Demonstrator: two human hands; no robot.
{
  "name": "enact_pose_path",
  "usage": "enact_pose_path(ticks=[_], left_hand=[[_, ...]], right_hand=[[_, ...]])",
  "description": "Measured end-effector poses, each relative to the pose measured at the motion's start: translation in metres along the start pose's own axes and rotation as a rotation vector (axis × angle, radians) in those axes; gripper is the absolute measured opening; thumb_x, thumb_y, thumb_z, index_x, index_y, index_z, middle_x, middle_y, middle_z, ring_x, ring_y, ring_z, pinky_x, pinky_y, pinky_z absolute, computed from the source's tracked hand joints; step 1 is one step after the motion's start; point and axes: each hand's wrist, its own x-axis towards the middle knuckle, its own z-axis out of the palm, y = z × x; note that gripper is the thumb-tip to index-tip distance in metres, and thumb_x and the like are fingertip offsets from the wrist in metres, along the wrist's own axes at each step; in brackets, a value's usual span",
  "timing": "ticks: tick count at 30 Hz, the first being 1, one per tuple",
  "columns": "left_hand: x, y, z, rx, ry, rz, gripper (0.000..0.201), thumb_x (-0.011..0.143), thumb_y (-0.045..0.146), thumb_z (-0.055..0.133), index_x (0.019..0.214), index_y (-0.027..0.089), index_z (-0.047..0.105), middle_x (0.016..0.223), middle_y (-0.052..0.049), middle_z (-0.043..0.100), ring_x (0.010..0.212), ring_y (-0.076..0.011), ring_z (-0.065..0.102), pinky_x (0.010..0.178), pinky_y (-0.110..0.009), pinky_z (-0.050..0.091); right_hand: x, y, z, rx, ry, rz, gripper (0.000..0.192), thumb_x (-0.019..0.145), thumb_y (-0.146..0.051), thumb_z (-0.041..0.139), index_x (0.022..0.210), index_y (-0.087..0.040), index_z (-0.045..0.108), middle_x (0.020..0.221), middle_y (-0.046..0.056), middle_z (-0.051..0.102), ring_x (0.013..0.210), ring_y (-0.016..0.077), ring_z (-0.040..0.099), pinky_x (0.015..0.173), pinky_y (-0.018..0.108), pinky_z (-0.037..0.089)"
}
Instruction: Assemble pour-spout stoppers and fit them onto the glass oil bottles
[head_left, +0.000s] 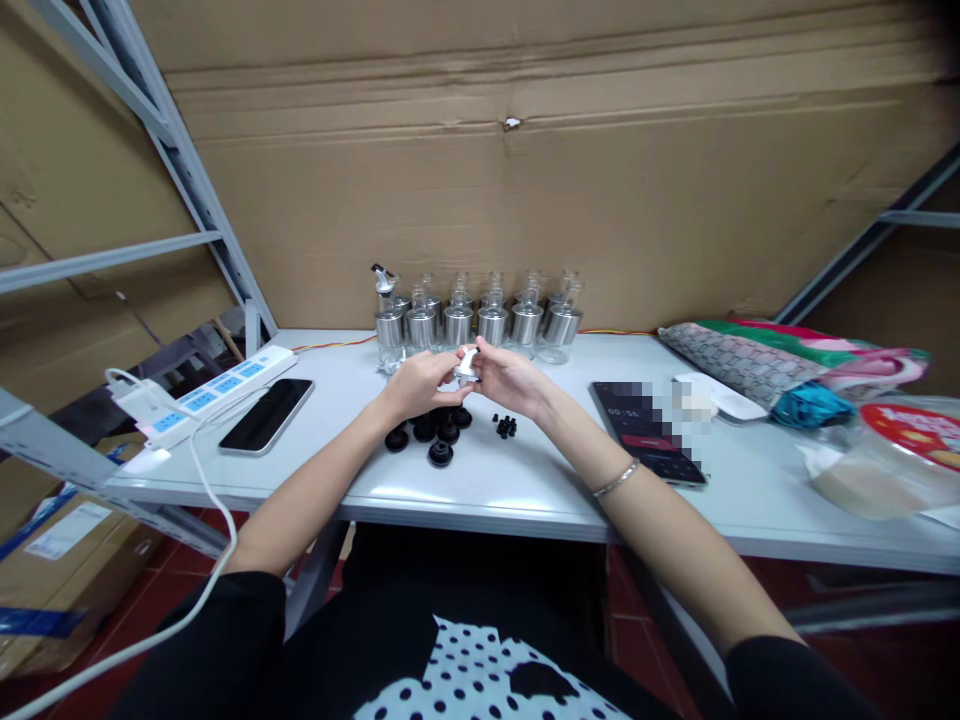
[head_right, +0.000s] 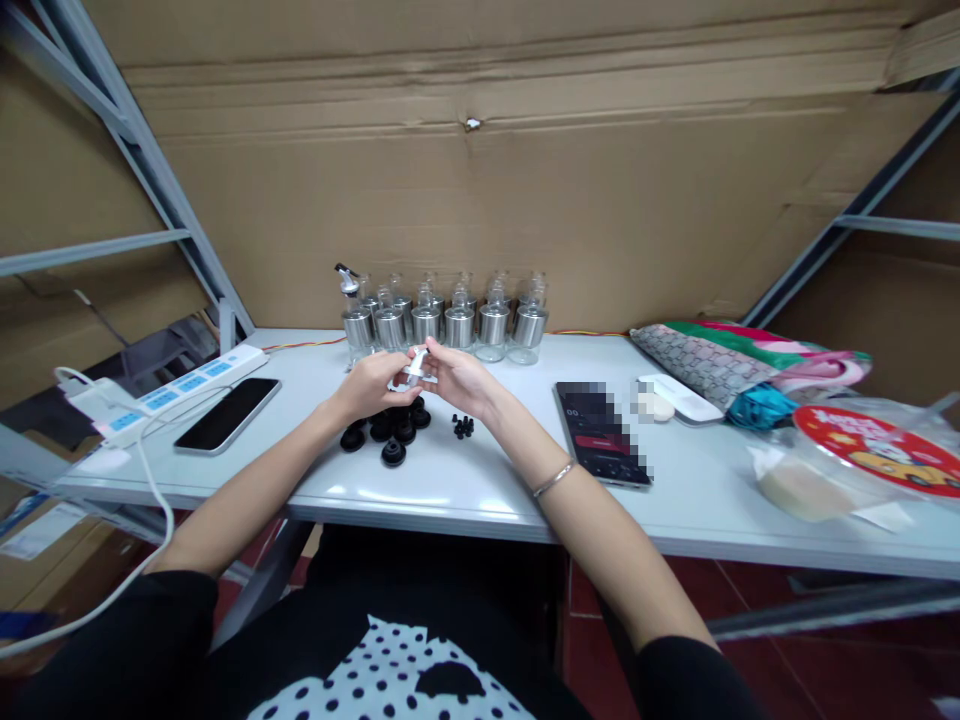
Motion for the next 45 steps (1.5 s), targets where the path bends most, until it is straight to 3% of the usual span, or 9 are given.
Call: enact_pose_path(ticks=[3, 8, 13, 19, 27, 30, 33, 37, 45], left_hand=[[0.0, -0.002, -0.001, -0.023, -0.033, -0.002, 0.031, 0.088, 0.045, 0.043, 0.078, 0.017, 0.052, 0.065, 0.0, 0.058, 0.057, -0.0135, 0.053, 0.061, -0.026, 0.039], [-0.001, -0.005, -0.008, -0.091, -0.04, -0.054, 0.043, 0.096, 0.041, 0.023, 0.091, 0.016, 0.057, 0.083, -0.005, 0.066, 0.073, -0.0153, 0.06, 0.069, -0.027, 0.041], [-0.001, -0.01, -0.008, -0.041, -0.131, -0.167, 0.029, 0.093, 0.034, 0.036, 0.084, 0.017, 0.057, 0.075, -0.001, 0.064, 0.066, -0.0131, 0.056, 0.067, -0.025, 0.039], [-0.004, -0.013, -0.001, -0.073, -0.276, -0.128, 0.026, 0.089, 0.032, 0.044, 0.072, 0.016, 0.055, 0.068, 0.0, 0.058, 0.062, -0.0118, 0.051, 0.061, -0.023, 0.035], [-0.002, -0.007, -0.002, -0.044, -0.326, -0.134, 0.031, 0.083, 0.033, 0.053, 0.058, 0.016, 0.048, 0.055, 0.002, 0.049, 0.054, -0.0106, 0.042, 0.055, -0.023, 0.028], [-0.002, -0.009, -0.001, -0.044, -0.255, -0.11, 0.033, 0.086, 0.033, 0.051, 0.057, 0.016, 0.047, 0.054, 0.002, 0.049, 0.053, -0.0102, 0.041, 0.056, -0.023, 0.029], [-0.002, -0.009, -0.002, -0.029, -0.102, -0.089, 0.038, 0.09, 0.037, 0.045, 0.059, 0.016, 0.046, 0.055, 0.002, 0.048, 0.053, -0.0101, 0.041, 0.058, -0.024, 0.032], [-0.001, -0.007, -0.004, -0.004, 0.066, -0.096, 0.044, 0.092, 0.047, 0.038, 0.062, 0.017, 0.046, 0.055, 0.002, 0.047, 0.053, -0.0102, 0.041, 0.059, -0.024, 0.033], [0.0, -0.002, 0.001, -0.059, 0.19, -0.034, 0.041, 0.09, 0.05, 0.042, 0.065, 0.017, 0.044, 0.057, 0.003, 0.045, 0.052, -0.0093, 0.039, 0.054, -0.022, 0.032]], right_hand=[[0.001, 0.0, 0.0, 0.018, 0.004, 0.005, 0.032, 0.088, -0.046, 0.05, 0.08, -0.018, 0.062, 0.077, 0.004, 0.066, 0.078, 0.0155, 0.062, 0.068, 0.026, 0.048], [0.001, -0.006, 0.001, 0.096, 0.156, -0.004, 0.033, 0.088, -0.049, 0.048, 0.076, -0.02, 0.057, 0.08, 0.003, 0.066, 0.078, 0.0142, 0.061, 0.071, 0.027, 0.049], [-0.001, -0.013, -0.002, 0.129, 0.214, -0.049, 0.035, 0.085, -0.054, 0.049, 0.073, -0.021, 0.052, 0.068, -0.001, 0.059, 0.068, 0.0137, 0.058, 0.066, 0.028, 0.049], [-0.003, -0.016, -0.001, 0.273, 0.306, 0.005, 0.033, 0.089, -0.044, 0.046, 0.068, -0.019, 0.049, 0.052, -0.004, 0.047, 0.05, 0.0102, 0.048, 0.053, 0.024, 0.044], [-0.002, -0.016, -0.002, 0.297, 0.323, 0.015, 0.036, 0.095, -0.038, 0.035, 0.068, -0.018, 0.05, 0.05, -0.004, 0.048, 0.048, 0.0095, 0.05, 0.051, 0.023, 0.044], [-0.002, -0.016, -0.004, 0.282, 0.324, 0.016, 0.036, 0.094, -0.041, 0.039, 0.068, -0.018, 0.051, 0.05, -0.005, 0.048, 0.048, 0.0093, 0.051, 0.052, 0.023, 0.045], [-0.001, -0.014, -0.004, 0.246, 0.313, 0.03, 0.037, 0.093, -0.043, 0.041, 0.068, -0.018, 0.052, 0.051, -0.005, 0.049, 0.05, 0.009, 0.051, 0.058, 0.025, 0.049], [-0.001, -0.01, 0.0, 0.206, 0.21, 0.06, 0.037, 0.092, -0.045, 0.043, 0.069, -0.017, 0.053, 0.054, -0.005, 0.051, 0.056, 0.0096, 0.054, 0.069, 0.03, 0.052], [0.0, -0.004, 0.004, 0.116, 0.057, 0.044, 0.036, 0.089, -0.049, 0.048, 0.072, -0.018, 0.056, 0.06, -0.005, 0.05, 0.057, 0.0086, 0.052, 0.062, 0.026, 0.051]])
